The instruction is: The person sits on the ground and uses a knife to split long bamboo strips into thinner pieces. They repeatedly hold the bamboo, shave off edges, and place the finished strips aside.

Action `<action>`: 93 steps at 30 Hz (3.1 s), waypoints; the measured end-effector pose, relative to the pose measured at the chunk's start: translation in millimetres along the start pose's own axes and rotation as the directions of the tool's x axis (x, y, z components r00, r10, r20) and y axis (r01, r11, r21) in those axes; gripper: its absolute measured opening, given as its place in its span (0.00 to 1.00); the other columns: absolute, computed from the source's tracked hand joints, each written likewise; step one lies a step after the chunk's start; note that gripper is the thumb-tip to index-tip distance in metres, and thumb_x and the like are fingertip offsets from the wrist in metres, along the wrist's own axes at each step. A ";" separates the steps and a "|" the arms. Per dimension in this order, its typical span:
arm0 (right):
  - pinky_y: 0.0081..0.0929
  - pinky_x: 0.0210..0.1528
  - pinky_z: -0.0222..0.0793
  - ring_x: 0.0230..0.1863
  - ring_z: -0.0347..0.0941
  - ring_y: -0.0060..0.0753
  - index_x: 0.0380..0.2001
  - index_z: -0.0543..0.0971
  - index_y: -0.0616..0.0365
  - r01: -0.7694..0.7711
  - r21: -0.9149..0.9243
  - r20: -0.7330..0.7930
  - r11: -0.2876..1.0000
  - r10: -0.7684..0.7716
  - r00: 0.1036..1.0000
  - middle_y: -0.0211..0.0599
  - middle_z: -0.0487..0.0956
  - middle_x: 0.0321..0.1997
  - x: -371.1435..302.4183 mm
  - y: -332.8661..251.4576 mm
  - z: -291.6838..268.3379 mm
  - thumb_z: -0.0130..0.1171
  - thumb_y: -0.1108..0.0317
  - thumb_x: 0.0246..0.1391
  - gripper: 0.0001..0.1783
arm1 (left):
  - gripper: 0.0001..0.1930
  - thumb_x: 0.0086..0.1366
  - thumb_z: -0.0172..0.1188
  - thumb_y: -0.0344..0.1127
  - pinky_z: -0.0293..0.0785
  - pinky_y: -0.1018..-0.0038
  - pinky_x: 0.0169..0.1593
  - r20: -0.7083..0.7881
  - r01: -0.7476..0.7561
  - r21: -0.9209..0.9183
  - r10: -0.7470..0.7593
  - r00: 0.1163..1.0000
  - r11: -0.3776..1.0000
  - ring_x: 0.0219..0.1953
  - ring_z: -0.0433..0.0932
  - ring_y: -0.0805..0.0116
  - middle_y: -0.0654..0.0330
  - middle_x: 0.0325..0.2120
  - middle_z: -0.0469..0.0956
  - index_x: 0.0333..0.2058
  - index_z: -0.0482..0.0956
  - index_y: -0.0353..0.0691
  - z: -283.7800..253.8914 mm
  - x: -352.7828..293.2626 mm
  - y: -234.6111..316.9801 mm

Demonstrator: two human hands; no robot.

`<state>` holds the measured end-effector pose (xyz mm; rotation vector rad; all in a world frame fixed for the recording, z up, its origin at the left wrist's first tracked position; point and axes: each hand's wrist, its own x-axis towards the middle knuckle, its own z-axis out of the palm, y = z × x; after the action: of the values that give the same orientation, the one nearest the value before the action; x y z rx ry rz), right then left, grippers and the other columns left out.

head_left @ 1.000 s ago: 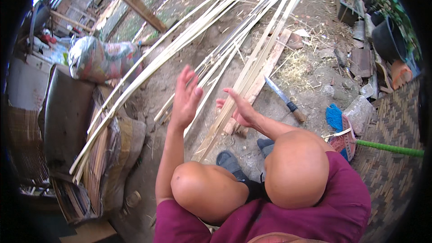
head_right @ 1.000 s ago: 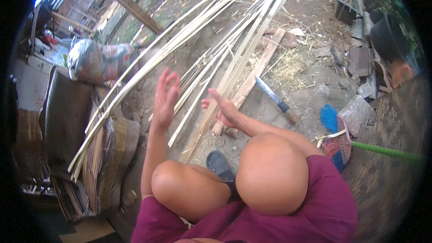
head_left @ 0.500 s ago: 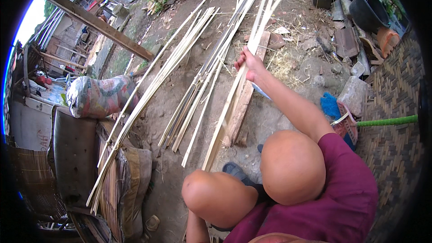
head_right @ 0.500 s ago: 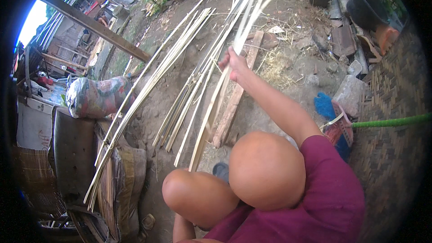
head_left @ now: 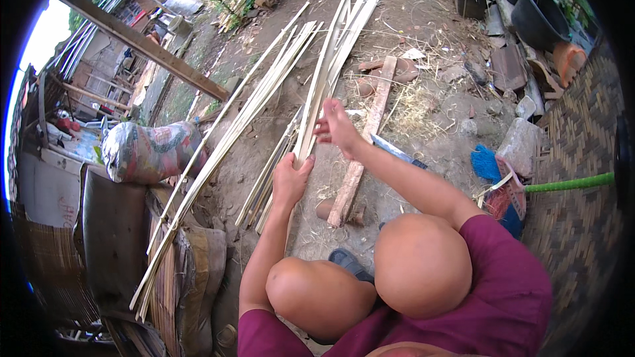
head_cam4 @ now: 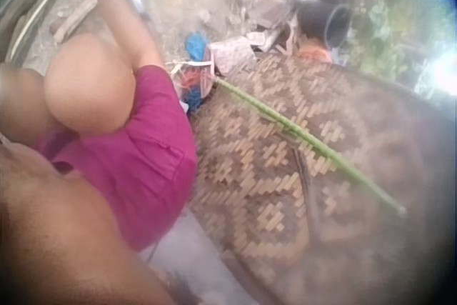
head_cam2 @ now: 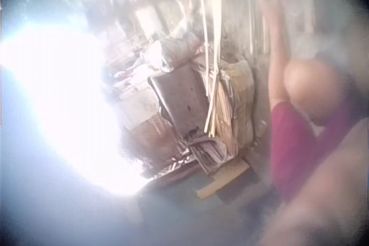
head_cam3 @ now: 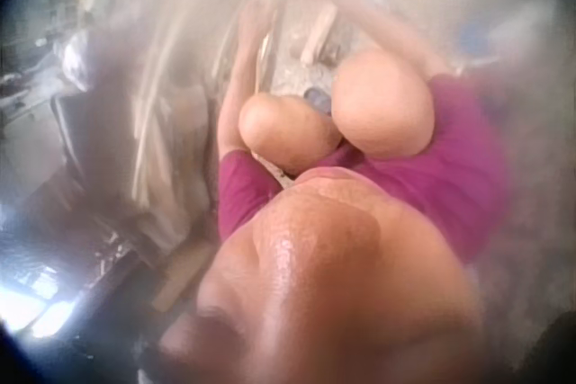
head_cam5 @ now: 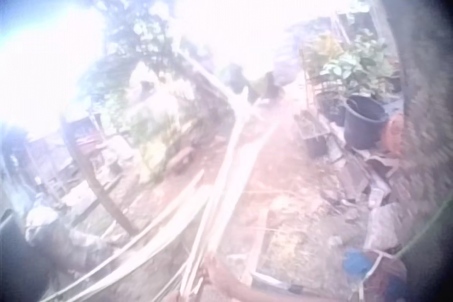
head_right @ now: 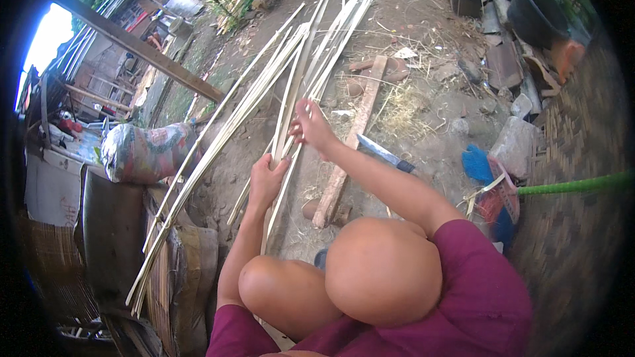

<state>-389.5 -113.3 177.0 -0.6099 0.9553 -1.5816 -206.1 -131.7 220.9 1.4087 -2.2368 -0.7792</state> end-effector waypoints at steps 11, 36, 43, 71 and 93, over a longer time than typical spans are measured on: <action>0.45 0.48 0.74 0.42 0.80 0.55 0.70 0.55 0.59 0.139 -0.988 0.086 -0.069 0.504 0.859 0.60 0.81 0.41 -49.0 77.2 -87.8 0.50 0.35 0.61 0.48 | 0.19 0.62 0.66 0.44 0.68 0.67 0.29 -0.102 0.032 -0.040 -0.036 0.994 0.999 0.22 0.71 0.71 0.54 0.19 0.77 0.28 0.77 0.30 -30.6 14.5 4.2; 0.20 0.14 0.52 0.14 0.51 0.17 0.35 0.68 0.53 -0.073 0.490 -0.443 0.869 0.320 0.838 0.21 0.56 0.16 99.6 88.7 -152.7 0.48 0.48 0.69 0.19 | 0.51 0.60 0.65 0.60 0.54 0.57 0.69 0.816 0.528 -0.071 -0.255 0.519 0.846 0.65 0.62 0.51 0.40 0.61 0.62 0.70 0.50 0.36 15.1 -156.9 -133.8; 0.21 0.17 0.60 0.16 0.55 0.17 0.41 0.69 0.55 -0.025 0.583 -0.170 0.812 0.152 0.974 0.21 0.59 0.20 101.0 27.8 -111.6 0.46 0.46 0.70 0.21 | 0.47 0.60 0.69 0.55 0.69 0.57 0.60 0.661 0.391 -0.203 -0.169 0.731 0.898 0.54 0.72 0.55 0.46 0.50 0.70 0.67 0.54 0.36 27.8 -169.2 -124.2; 0.31 0.46 0.78 0.43 0.77 0.30 0.51 0.73 0.52 -0.306 0.173 -0.259 0.936 0.343 0.903 0.30 0.78 0.47 25.7 123.0 -193.7 0.55 0.59 0.67 0.14 | 0.15 0.76 0.49 0.46 0.77 0.75 0.31 0.744 0.695 -0.186 -0.363 0.561 0.694 0.28 0.79 0.72 0.63 0.32 0.73 0.43 0.70 0.38 40.8 -167.1 -124.2; 0.39 0.43 0.80 0.42 0.78 0.32 0.44 0.70 0.47 -0.082 0.416 -0.341 0.906 0.239 0.909 0.29 0.78 0.41 22.8 134.5 -170.4 0.59 0.66 0.62 0.10 | 0.20 0.76 0.47 0.50 0.72 0.66 0.54 0.846 0.769 -0.324 -0.194 0.496 0.550 0.55 0.75 0.66 0.56 0.56 0.74 0.53 0.68 0.41 31.8 -165.4 -110.9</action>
<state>-458.5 -97.1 -29.4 0.0717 0.9056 -1.7090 -77.8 -12.0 121.6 1.5092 -1.4730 -2.5141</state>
